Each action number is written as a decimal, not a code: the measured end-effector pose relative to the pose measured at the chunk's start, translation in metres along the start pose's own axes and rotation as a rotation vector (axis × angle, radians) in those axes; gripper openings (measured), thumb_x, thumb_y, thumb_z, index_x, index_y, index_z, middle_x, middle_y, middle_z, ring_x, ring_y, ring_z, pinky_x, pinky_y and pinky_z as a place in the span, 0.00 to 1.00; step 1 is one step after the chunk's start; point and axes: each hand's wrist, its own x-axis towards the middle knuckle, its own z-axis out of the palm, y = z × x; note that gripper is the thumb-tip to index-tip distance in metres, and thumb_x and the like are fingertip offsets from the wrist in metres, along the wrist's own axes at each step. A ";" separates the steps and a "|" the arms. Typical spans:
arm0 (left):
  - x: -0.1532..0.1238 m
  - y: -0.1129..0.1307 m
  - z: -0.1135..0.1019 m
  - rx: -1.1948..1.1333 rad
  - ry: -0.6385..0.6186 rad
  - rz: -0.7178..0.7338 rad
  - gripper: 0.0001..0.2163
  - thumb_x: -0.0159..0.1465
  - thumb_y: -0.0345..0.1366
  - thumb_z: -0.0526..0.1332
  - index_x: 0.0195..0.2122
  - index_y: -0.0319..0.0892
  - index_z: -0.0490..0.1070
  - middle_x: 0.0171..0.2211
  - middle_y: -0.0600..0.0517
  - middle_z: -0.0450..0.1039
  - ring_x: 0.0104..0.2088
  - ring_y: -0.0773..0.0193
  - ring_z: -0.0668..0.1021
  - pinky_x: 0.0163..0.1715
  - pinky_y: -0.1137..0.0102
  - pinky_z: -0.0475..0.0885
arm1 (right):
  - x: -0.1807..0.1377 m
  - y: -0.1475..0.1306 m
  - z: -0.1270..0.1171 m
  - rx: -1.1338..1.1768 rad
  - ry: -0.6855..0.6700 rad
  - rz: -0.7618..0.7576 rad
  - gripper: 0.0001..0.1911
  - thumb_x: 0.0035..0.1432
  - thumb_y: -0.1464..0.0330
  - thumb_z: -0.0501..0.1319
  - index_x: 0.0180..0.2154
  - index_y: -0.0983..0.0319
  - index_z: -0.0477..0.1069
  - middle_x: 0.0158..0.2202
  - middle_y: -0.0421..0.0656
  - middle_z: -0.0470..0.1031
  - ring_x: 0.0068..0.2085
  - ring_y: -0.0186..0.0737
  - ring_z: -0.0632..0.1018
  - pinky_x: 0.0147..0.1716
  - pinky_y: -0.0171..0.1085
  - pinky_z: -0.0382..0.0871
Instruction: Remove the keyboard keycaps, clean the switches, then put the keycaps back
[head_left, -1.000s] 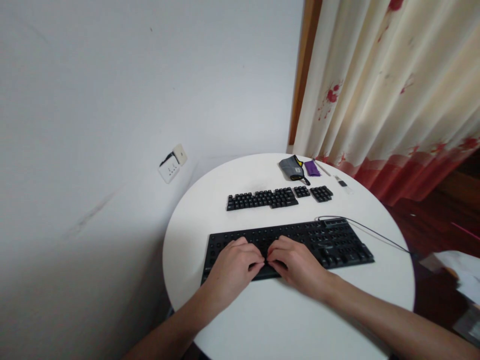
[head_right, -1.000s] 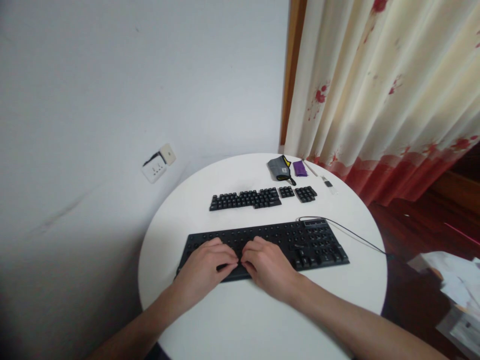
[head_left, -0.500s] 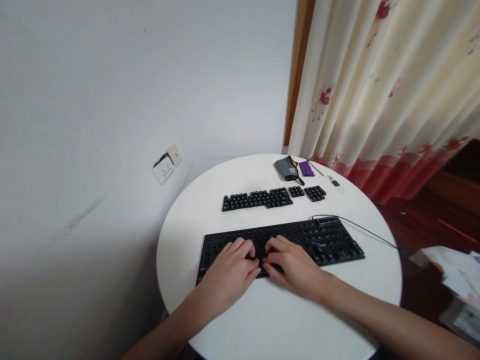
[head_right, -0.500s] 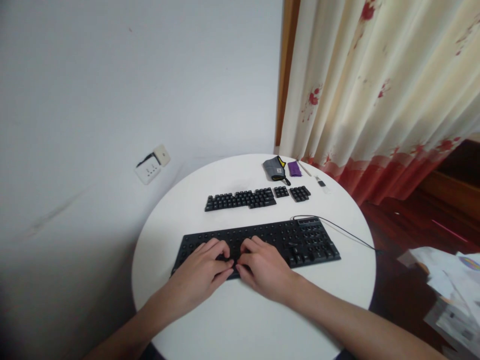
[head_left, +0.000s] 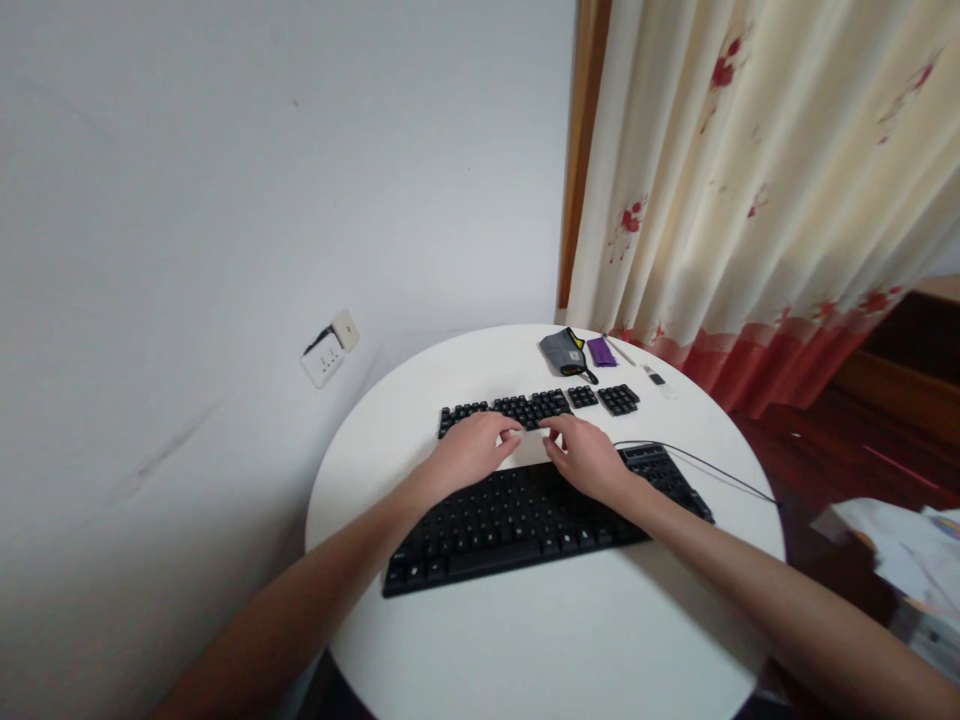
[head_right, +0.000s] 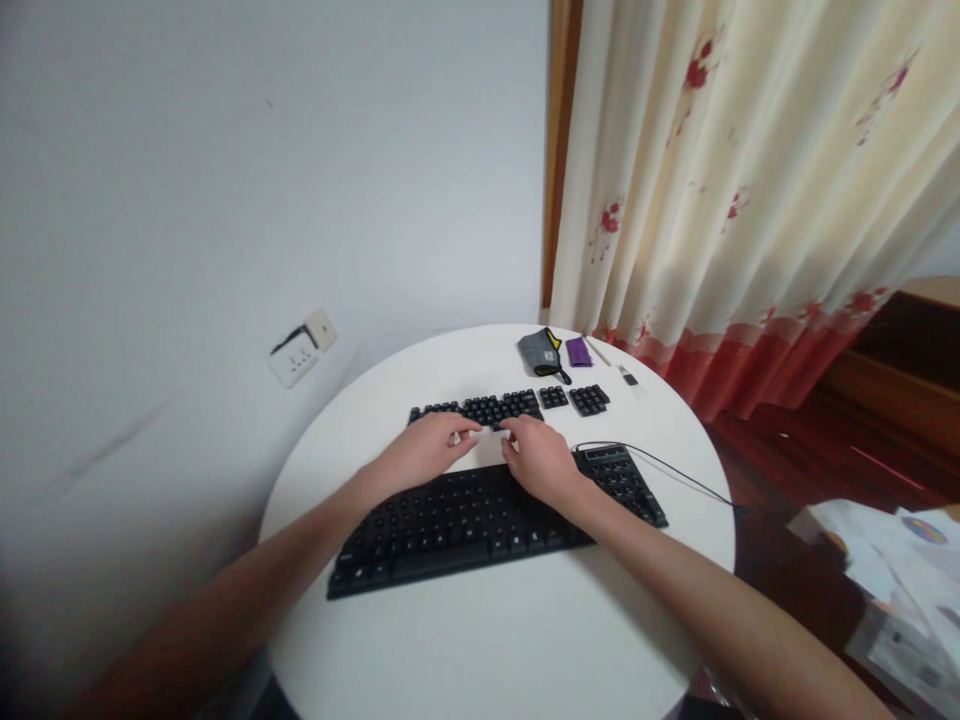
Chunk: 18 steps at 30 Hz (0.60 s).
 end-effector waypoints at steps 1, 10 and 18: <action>0.011 -0.002 0.006 0.031 -0.017 -0.017 0.13 0.67 0.40 0.58 0.47 0.45 0.78 0.42 0.49 0.80 0.43 0.56 0.79 0.46 0.66 0.70 | 0.009 0.003 0.001 -0.050 -0.034 0.035 0.17 0.65 0.69 0.55 0.53 0.62 0.71 0.45 0.47 0.78 0.45 0.44 0.78 0.45 0.38 0.67; 0.033 -0.011 0.048 0.093 -0.065 -0.018 0.15 0.64 0.35 0.59 0.51 0.42 0.74 0.41 0.46 0.78 0.43 0.54 0.79 0.43 0.66 0.72 | 0.030 0.011 0.020 -0.205 -0.184 0.062 0.18 0.66 0.69 0.54 0.56 0.61 0.68 0.48 0.51 0.77 0.48 0.48 0.78 0.43 0.40 0.68; 0.029 -0.015 0.050 0.090 -0.049 0.033 0.13 0.65 0.33 0.58 0.50 0.43 0.75 0.41 0.46 0.74 0.43 0.56 0.78 0.45 0.66 0.71 | 0.024 0.012 0.019 -0.249 -0.198 -0.006 0.14 0.67 0.71 0.52 0.46 0.60 0.75 0.44 0.49 0.75 0.43 0.45 0.78 0.41 0.38 0.67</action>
